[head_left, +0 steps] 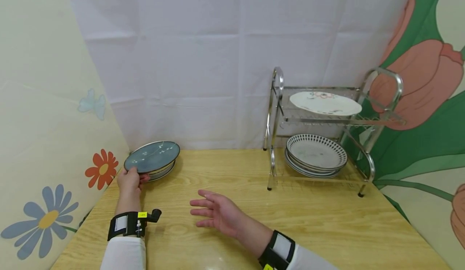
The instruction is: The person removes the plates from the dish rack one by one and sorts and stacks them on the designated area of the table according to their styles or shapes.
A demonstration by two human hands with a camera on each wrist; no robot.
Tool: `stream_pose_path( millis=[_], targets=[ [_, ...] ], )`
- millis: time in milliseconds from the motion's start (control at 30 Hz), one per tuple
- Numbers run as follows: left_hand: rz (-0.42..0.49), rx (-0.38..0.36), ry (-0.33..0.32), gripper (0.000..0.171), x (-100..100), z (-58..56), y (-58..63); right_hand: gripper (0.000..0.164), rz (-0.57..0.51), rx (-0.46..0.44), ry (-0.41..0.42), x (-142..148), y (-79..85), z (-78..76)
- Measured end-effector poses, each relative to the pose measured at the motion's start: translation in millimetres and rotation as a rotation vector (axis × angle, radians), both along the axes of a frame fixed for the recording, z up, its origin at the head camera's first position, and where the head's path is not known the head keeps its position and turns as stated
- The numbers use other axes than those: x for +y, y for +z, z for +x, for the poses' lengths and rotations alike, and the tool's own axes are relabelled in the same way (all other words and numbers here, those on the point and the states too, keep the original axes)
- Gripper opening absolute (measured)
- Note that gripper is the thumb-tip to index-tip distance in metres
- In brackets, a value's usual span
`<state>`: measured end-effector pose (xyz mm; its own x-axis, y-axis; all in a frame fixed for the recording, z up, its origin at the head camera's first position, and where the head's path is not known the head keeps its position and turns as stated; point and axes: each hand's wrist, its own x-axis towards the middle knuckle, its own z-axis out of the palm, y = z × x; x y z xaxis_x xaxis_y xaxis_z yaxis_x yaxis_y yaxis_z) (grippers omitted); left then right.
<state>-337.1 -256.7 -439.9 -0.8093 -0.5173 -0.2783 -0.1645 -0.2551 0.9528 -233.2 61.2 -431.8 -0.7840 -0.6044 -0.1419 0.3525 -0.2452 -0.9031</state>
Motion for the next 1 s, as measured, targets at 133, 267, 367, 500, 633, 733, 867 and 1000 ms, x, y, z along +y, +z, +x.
stream_pose_path(
  millis=[133,267,367,500,633,733,867,1000],
  targets=[
    [-0.005,-0.031,0.021,0.054,-1.0,0.3,-0.5,0.066,0.002,0.001,0.000,0.4,-0.1,0.6],
    [0.017,-0.042,0.068,0.045,-1.5,-0.1,-0.8,0.064,0.008,0.001,0.002,1.1,-0.1,0.3],
    [0.040,-0.014,0.114,0.027,-2.0,-0.8,-0.6,0.063,0.011,0.003,-0.001,1.6,-0.4,-0.4],
    [0.110,0.060,0.220,0.019,-3.8,-0.8,2.5,0.063,0.012,0.013,-0.004,2.6,0.3,-0.7],
    [0.158,0.119,0.306,0.020,-6.6,1.3,10.3,0.063,0.012,0.022,0.004,3.3,3.8,-1.4],
    [0.150,0.135,0.322,0.018,-6.5,4.6,19.0,0.064,0.007,0.030,0.014,3.6,8.6,-1.7],
    [0.130,0.123,0.296,0.018,-1.8,10.2,32.8,0.063,-0.005,0.045,0.019,4.2,16.6,-2.9],
    [0.138,0.143,0.237,0.037,4.5,13.7,49.1,0.060,-0.014,0.059,0.013,4.9,26.8,-7.2]
  ],
)
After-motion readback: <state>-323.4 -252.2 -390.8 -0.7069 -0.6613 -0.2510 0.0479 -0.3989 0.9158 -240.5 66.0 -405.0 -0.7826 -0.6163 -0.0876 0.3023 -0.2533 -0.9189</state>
